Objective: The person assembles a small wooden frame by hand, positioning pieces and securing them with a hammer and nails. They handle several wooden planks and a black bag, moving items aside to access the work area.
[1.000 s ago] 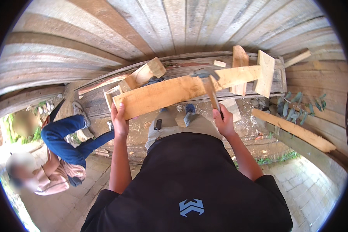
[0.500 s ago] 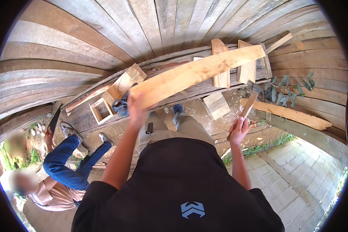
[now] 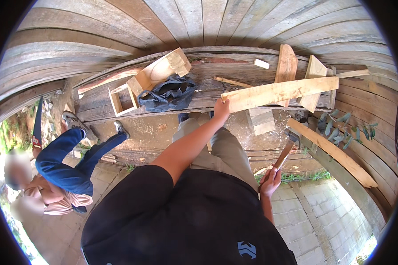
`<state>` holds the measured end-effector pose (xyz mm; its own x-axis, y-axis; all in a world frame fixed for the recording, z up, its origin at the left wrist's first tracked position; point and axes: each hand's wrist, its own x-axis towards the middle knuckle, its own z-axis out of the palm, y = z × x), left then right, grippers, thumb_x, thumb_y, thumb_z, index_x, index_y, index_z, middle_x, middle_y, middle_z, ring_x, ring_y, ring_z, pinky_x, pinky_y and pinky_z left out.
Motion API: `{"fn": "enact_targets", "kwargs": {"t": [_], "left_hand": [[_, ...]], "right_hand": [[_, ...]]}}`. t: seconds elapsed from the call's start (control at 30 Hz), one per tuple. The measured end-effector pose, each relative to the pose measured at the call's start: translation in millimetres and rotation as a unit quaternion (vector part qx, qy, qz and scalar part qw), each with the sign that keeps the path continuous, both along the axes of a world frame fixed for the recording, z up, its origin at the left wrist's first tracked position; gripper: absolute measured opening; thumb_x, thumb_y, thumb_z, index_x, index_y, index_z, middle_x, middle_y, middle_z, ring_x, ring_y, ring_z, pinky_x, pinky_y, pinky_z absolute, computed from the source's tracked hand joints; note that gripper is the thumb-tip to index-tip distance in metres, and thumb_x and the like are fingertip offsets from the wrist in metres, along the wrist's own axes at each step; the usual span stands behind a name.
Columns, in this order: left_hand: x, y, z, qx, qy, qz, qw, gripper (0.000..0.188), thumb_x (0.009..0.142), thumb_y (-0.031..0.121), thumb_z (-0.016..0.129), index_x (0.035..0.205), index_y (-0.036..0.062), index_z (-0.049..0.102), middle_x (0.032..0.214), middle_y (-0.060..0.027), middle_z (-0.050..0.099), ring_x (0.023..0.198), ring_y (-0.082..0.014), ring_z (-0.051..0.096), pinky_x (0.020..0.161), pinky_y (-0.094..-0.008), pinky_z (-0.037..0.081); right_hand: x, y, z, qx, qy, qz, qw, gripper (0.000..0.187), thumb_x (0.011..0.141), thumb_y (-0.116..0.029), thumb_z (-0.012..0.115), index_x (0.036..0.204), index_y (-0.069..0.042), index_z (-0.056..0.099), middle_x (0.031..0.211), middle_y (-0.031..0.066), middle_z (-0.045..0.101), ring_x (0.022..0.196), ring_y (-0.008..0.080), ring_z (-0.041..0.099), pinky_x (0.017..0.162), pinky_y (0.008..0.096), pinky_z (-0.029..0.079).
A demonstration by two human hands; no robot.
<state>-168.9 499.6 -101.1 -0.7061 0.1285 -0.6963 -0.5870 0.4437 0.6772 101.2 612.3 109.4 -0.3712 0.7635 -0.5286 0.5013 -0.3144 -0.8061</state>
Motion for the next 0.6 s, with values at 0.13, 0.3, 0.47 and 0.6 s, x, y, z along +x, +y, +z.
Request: {"fn": "enact_targets", "kwargs": {"t": [0.13,0.3,0.47,0.6], "left_hand": [[-14.6,-13.2,-23.2,0.096,0.028,0.15,0.984,0.033,0.089,0.012,0.061,0.116,-0.0022,0.049,0.105,-0.0174,0.064,0.092,-0.0254,0.064,0.082,-0.0351,0.05],[-56.9,-81.4,4.1,-0.024,0.267,0.004,0.964,0.035,0.079,0.004,0.063,0.113,0.0035,0.055,0.117,-0.0151,0.061,0.103,-0.0271,0.06,0.086,-0.0359,0.048],[-80.3,-162.7,52.0,-0.349,0.356,-0.128,0.857,0.055,0.073,0.02,0.067,0.125,0.0132,0.052,0.128,-0.0097,0.055,0.127,-0.0296,0.042,0.105,-0.0463,0.031],[-53.7,-218.0,56.3,-0.344,0.23,-0.305,0.858,0.064,0.073,0.033,0.069,0.133,0.0177,0.049,0.131,-0.0083,0.053,0.127,-0.0289,0.042,0.103,-0.0487,0.029]], "right_hand": [[-5.9,9.4,-10.9,0.009,-0.032,0.077,0.997,0.026,0.103,-0.022,0.042,0.112,-0.001,0.053,0.066,-0.0003,0.045,0.042,0.0049,0.039,0.037,0.0222,0.032],[-27.9,14.5,-16.6,0.045,-0.045,0.18,0.982,0.022,0.103,-0.023,0.043,0.1,-0.003,0.052,0.066,-0.0012,0.045,0.044,0.004,0.038,0.039,0.022,0.031],[-35.1,9.9,-31.0,0.076,-0.068,0.246,0.964,0.022,0.101,-0.024,0.046,0.095,-0.004,0.052,0.066,0.0011,0.047,0.048,0.0074,0.042,0.043,0.0256,0.034],[-34.2,8.2,-42.3,0.096,-0.088,0.296,0.946,0.024,0.098,-0.022,0.048,0.098,0.001,0.057,0.065,0.0079,0.053,0.054,0.0191,0.051,0.053,0.0345,0.042]]}}
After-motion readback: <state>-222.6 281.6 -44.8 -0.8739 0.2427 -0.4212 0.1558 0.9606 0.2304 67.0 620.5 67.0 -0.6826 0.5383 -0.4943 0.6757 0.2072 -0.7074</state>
